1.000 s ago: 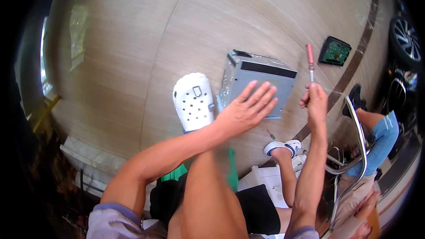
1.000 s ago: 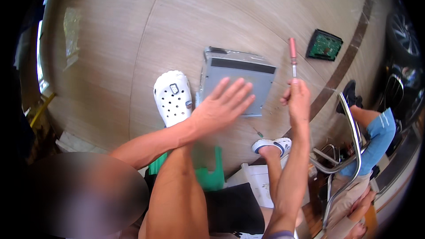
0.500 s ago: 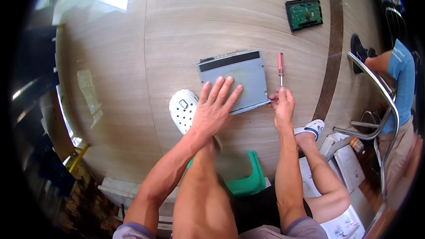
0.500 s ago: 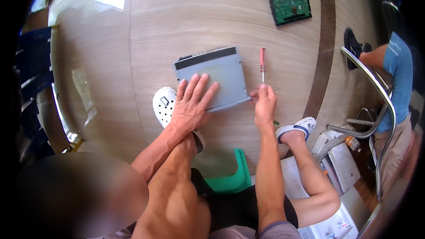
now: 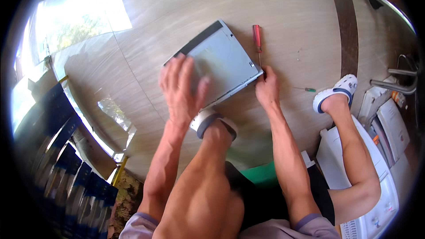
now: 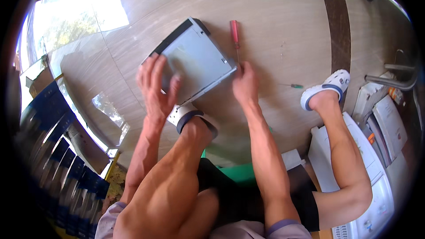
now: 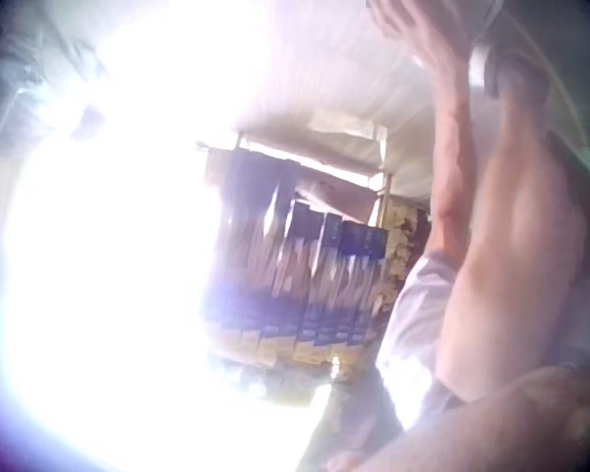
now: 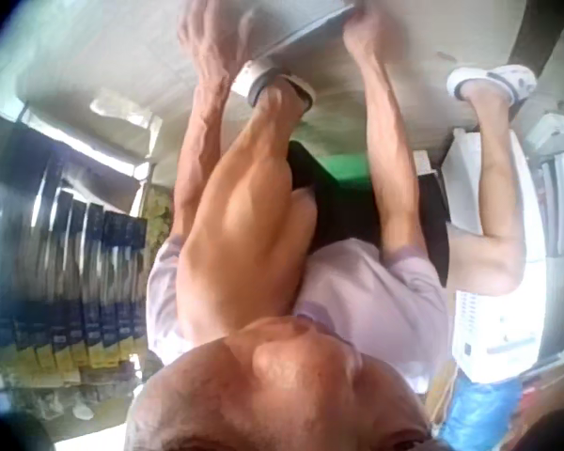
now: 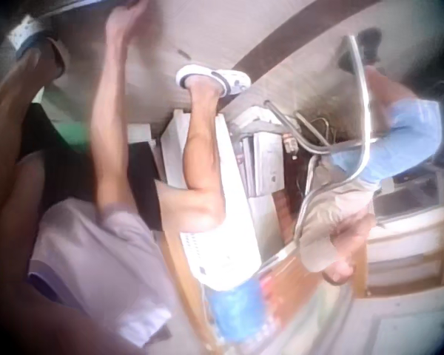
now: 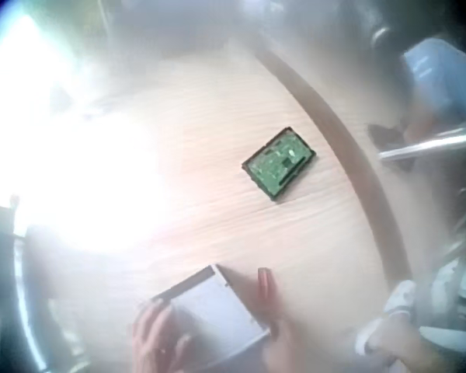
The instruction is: The person disassembles an electronic casing by removing screws with a screwdriver and detaching metal brackets by hand, then fits a metal cover back onto the housing by hand.
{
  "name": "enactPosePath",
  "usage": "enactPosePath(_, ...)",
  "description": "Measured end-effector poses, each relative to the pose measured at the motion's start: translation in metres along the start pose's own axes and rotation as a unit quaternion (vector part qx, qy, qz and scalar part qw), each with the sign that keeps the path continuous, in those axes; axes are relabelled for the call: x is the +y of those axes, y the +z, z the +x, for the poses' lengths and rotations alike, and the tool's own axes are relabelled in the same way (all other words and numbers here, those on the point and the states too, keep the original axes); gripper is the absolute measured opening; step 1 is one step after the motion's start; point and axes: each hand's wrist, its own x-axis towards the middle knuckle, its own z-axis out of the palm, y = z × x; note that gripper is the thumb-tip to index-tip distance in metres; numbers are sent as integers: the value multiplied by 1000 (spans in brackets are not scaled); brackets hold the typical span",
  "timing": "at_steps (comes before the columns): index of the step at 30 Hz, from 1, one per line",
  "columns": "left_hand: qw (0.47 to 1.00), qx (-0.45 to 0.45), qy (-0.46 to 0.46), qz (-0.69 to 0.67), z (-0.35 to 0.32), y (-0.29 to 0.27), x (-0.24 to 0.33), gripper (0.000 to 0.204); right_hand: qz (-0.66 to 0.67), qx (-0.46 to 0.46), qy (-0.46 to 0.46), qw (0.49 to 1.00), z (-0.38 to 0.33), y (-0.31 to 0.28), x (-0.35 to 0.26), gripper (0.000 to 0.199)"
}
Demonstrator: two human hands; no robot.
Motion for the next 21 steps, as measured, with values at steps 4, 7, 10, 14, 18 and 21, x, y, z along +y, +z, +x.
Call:
enactPosePath(4, 997, 19, -79, -5, 57, 2, -16, 63, -108, 18, -46, 993, -7, 3, -5, 19)
enactPosePath(7, 971, -140, -185, -64, 82, -1, -17, 70, -180, 15, -32, 983, -9, 6, -7, 20)
enactPosePath(10, 962, -173, -210, -34, 88, -4, -11, 71, -215, 24, -31, 976, -14, 6, -7, 19)
enactPosePath(14, 966, -160, -203, -12, 84, -1, -9, 67, -151, 74, -92, 981, -28, 0, -8, 25)
enactPosePath(18, 977, -122, -174, 6, 79, 4, -14, 65, 148, 86, -31, 985, -43, 1, -21, 42)
enactPosePath(21, 980, -115, -163, 16, 75, 5, -16, 62, 335, 36, 17, 941, -47, 13, -40, 57)
